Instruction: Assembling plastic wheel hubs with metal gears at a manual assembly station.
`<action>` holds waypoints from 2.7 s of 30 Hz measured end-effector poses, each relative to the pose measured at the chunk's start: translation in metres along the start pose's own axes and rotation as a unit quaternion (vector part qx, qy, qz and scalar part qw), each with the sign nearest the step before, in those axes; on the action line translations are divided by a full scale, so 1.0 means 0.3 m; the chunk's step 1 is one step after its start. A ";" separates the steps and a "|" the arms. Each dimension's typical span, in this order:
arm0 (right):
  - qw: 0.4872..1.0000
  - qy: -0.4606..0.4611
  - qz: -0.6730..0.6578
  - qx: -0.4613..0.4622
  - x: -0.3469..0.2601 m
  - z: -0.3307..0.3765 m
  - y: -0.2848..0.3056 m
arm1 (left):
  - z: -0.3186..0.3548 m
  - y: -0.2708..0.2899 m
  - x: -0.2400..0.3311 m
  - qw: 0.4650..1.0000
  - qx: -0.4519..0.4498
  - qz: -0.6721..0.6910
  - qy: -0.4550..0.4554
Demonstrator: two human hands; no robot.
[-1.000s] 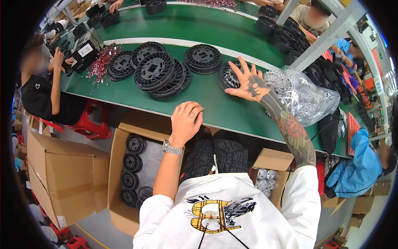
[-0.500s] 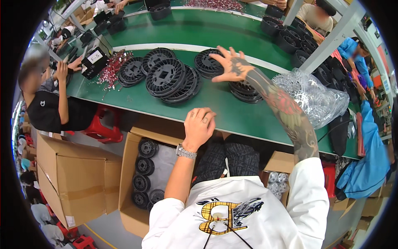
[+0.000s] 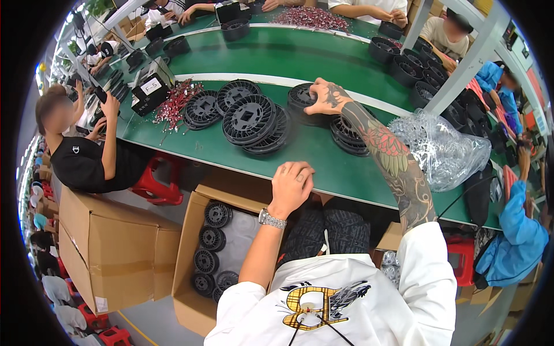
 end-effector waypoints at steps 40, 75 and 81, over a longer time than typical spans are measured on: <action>0.921 0.348 0.161 0.065 -0.035 1.003 0.032 | 0.081 0.010 0.134 0.975 -0.191 0.112 -0.034; 0.994 -0.011 -0.035 0.100 -0.047 1.009 0.090 | 0.121 -0.038 0.157 0.988 -0.064 0.132 -0.042; 0.995 0.001 -0.032 0.096 -0.067 0.972 0.042 | 0.132 -0.044 0.148 0.989 -0.063 0.127 -0.036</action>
Point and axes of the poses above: each hand's wrist, its own z-axis away from the middle knuckle, its own y-axis out of the back of the hand, x = y × z, the point moved 2 cm from there along -z, towards the middle knuckle, and after that the axes turned 4 degrees about -y, right-handed, at the moved point
